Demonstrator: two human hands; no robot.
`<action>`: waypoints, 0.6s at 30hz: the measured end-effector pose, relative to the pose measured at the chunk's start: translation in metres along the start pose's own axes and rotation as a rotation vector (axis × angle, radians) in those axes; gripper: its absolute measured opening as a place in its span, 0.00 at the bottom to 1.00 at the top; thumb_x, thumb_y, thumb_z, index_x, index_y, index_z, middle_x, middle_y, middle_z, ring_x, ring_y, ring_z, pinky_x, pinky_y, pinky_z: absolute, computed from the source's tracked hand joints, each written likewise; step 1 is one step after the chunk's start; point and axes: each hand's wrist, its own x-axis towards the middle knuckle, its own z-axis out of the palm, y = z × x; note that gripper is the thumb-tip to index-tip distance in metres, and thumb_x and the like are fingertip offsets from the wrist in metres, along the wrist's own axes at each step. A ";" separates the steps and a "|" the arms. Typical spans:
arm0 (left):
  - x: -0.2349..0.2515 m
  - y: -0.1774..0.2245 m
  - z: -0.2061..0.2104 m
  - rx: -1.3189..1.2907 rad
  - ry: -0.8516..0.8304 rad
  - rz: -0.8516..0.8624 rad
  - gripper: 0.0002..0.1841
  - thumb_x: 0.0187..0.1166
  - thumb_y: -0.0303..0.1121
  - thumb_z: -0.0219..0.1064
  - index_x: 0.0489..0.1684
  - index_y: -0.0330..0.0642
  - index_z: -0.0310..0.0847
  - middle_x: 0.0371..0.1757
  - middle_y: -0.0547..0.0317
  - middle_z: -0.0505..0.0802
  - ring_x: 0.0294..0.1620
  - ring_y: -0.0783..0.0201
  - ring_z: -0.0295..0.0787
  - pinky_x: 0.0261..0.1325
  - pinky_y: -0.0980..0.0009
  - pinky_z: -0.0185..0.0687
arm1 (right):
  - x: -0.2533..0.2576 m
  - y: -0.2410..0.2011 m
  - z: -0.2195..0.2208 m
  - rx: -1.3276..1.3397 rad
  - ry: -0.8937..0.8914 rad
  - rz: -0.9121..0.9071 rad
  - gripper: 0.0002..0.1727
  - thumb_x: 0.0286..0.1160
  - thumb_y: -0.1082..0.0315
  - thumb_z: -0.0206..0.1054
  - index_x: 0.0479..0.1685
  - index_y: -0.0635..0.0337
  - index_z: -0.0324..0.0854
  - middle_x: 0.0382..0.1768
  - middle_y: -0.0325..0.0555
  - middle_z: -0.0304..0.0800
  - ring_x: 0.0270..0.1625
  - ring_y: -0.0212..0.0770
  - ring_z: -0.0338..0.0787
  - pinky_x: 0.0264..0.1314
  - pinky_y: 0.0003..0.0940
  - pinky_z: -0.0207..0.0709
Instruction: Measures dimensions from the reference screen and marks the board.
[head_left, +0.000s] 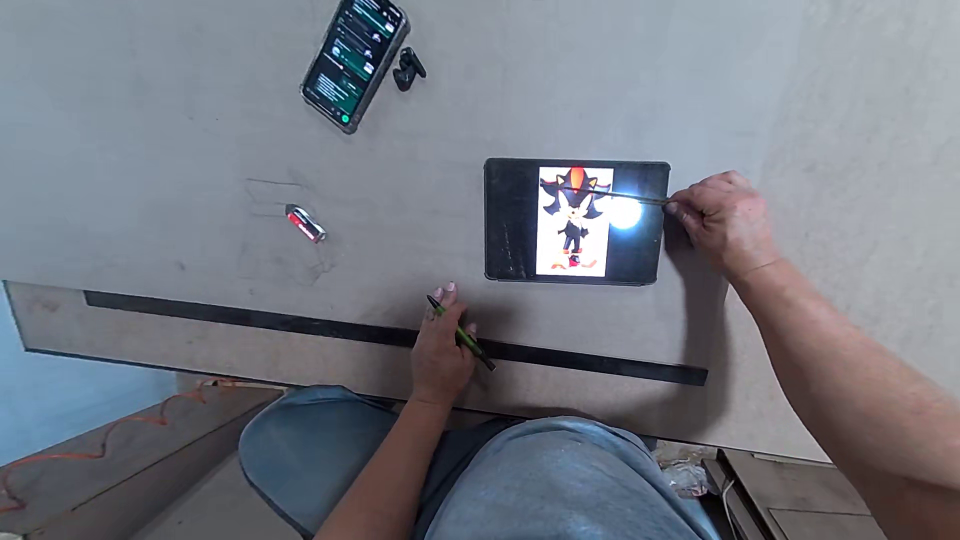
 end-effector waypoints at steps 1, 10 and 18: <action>0.000 0.000 0.000 0.002 -0.002 -0.001 0.18 0.88 0.37 0.60 0.67 0.36 0.81 0.86 0.51 0.76 0.92 0.53 0.63 0.92 0.55 0.60 | 0.004 0.001 -0.001 -0.003 0.000 0.001 0.16 0.89 0.57 0.61 0.49 0.55 0.92 0.48 0.48 0.96 0.64 0.52 0.89 0.72 0.48 0.77; 0.000 0.001 0.000 -0.003 -0.002 -0.018 0.17 0.88 0.37 0.60 0.67 0.36 0.82 0.87 0.52 0.76 0.92 0.54 0.63 0.91 0.54 0.61 | 0.016 0.003 -0.003 -0.021 -0.003 -0.019 0.16 0.89 0.58 0.61 0.48 0.56 0.92 0.48 0.49 0.96 0.64 0.52 0.89 0.72 0.46 0.78; 0.001 0.002 -0.002 -0.008 -0.009 -0.018 0.18 0.88 0.38 0.60 0.66 0.36 0.82 0.86 0.51 0.76 0.91 0.53 0.63 0.91 0.53 0.62 | 0.016 0.005 -0.005 -0.015 -0.037 -0.036 0.16 0.90 0.58 0.60 0.49 0.57 0.92 0.50 0.50 0.96 0.65 0.53 0.89 0.73 0.48 0.77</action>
